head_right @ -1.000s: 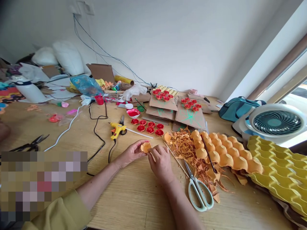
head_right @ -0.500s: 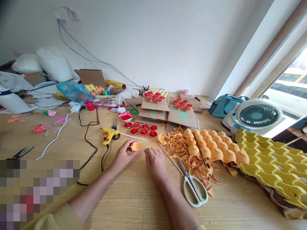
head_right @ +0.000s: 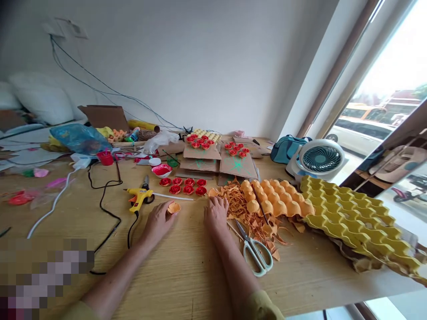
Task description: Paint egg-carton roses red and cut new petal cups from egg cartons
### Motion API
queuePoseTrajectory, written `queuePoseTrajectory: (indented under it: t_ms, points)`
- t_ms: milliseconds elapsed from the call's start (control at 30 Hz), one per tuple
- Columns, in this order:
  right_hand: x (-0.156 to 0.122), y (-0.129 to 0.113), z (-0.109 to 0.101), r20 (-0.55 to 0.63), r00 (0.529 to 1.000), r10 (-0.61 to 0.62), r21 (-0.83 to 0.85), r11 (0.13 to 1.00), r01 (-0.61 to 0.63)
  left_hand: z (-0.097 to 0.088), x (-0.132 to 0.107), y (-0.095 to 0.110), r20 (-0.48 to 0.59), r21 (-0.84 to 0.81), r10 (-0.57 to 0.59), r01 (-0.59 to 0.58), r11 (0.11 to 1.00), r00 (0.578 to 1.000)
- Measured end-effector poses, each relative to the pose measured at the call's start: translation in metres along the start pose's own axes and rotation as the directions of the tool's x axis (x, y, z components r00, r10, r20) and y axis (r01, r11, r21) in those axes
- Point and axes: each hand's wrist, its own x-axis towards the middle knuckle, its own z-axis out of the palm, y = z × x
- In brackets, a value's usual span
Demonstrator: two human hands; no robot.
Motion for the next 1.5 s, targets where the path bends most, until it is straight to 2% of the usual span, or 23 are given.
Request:
queuePoseTrajectory:
  t_ms: [100, 167, 233, 300, 400, 467, 567, 633, 733, 833, 933, 1000, 1033, 1067, 1100, 1133, 1200, 1267, 1400, 1500]
  points:
    - [0.0, -0.003, -0.002, -0.035, 0.999, -0.022, 0.034, 0.999, 0.023, -0.003, 0.001, 0.004, -0.052, 0.015, -0.001, 0.002, 1.0, 0.999]
    - [-0.001, -0.008, -0.006, -0.052, 0.997, -0.065, 0.075, 0.995, 0.069, -0.008, 0.002, 0.01, -0.114, -0.039, 0.024, -0.029, 0.999, 0.993]
    - [-0.004, -0.016, -0.011, -0.057, 0.989, -0.134, 0.132, 0.981, 0.14, -0.014, 0.001, 0.019, -0.143, -0.173, 0.053, -0.078, 0.982, 0.988]
    - [-0.01, -0.027, -0.015, -0.054, 0.975, -0.217, 0.197, 0.954, 0.224, -0.02, -0.001, 0.029, -0.091, -0.384, 0.045, -0.077, 0.92, 0.995]
    - [-0.02, -0.046, -0.02, -0.046, 0.939, -0.341, 0.301, 0.891, 0.339, -0.026, -0.006, 0.042, 0.092, -0.697, -0.032, 0.088, 0.711, 0.995]
    - [-0.025, -0.055, -0.022, -0.056, 0.908, -0.415, 0.392, 0.827, 0.403, -0.026, -0.008, 0.046, 0.232, -0.815, -0.07, 0.233, 0.53, 0.97]
    - [-0.028, -0.06, -0.026, -0.095, 0.882, -0.461, 0.487, 0.751, 0.445, -0.024, -0.009, 0.047, 0.403, -0.881, -0.073, 0.408, 0.238, 0.913]
    - [-0.027, -0.06, -0.027, -0.113, 0.885, -0.452, 0.496, 0.746, 0.444, -0.021, -0.009, 0.046, 0.459, -0.882, -0.058, 0.463, 0.084, 0.886]
    - [-0.026, -0.058, -0.03, -0.116, 0.888, -0.446, 0.484, 0.755, 0.442, -0.019, -0.007, 0.044, 0.484, -0.875, -0.063, 0.484, -0.017, 0.873]
    - [-0.026, -0.057, -0.031, -0.121, 0.903, -0.411, 0.491, 0.766, 0.415, -0.019, -0.005, 0.045, 0.482, -0.876, -0.104, 0.482, -0.033, 0.87]
    - [-0.026, -0.054, -0.029, -0.176, 0.96, -0.218, 0.536, 0.797, 0.279, -0.022, -0.004, 0.046, 0.496, -0.868, -0.132, 0.492, -0.065, 0.858]
    - [-0.024, -0.053, -0.027, -0.205, 0.975, -0.083, 0.554, 0.812, 0.185, -0.026, -0.004, 0.049, 0.517, -0.855, -0.125, 0.505, -0.118, 0.847]
    - [-0.024, -0.052, -0.025, -0.18, 0.983, -0.031, 0.589, 0.797, 0.133, -0.027, -0.004, 0.051, 0.526, -0.848, -0.111, 0.51, -0.141, 0.843]
    - [-0.023, -0.052, -0.025, -0.107, 0.994, 0.011, 0.656, 0.752, 0.062, -0.029, -0.005, 0.052, 0.53, -0.844, -0.096, 0.513, -0.159, 0.843]
    - [-0.022, -0.053, -0.024, 0.022, 0.999, 0.031, 0.741, 0.671, -0.037, -0.031, -0.005, 0.054, 0.531, -0.841, -0.082, 0.513, -0.169, 0.843]
    - [-0.021, -0.053, -0.023, 0.181, 0.983, 0.016, 0.811, 0.563, -0.158, -0.033, -0.005, 0.055, 0.53, -0.842, -0.073, 0.513, -0.168, 0.845]
    - [-0.02, -0.056, -0.023, 0.442, 0.892, -0.095, 0.848, 0.367, -0.382, -0.035, -0.004, 0.057, 0.526, -0.847, -0.069, 0.514, -0.133, 0.848]
    - [-0.02, -0.058, -0.022, 0.536, 0.826, -0.172, 0.825, 0.311, -0.471, -0.037, -0.003, 0.057, 0.51, -0.86, -0.086, 0.507, -0.055, 0.856]
    - [-0.016, -0.053, -0.023, 0.524, 0.842, -0.125, 0.821, 0.338, -0.46, -0.04, 0.001, 0.053, 0.437, -0.883, -0.174, 0.458, 0.103, 0.882]
    - [-0.01, -0.043, -0.03, 0.465, 0.884, -0.049, 0.84, 0.34, -0.423, -0.04, 0.004, 0.049, 0.38, -0.896, -0.26, 0.423, 0.135, 0.888]
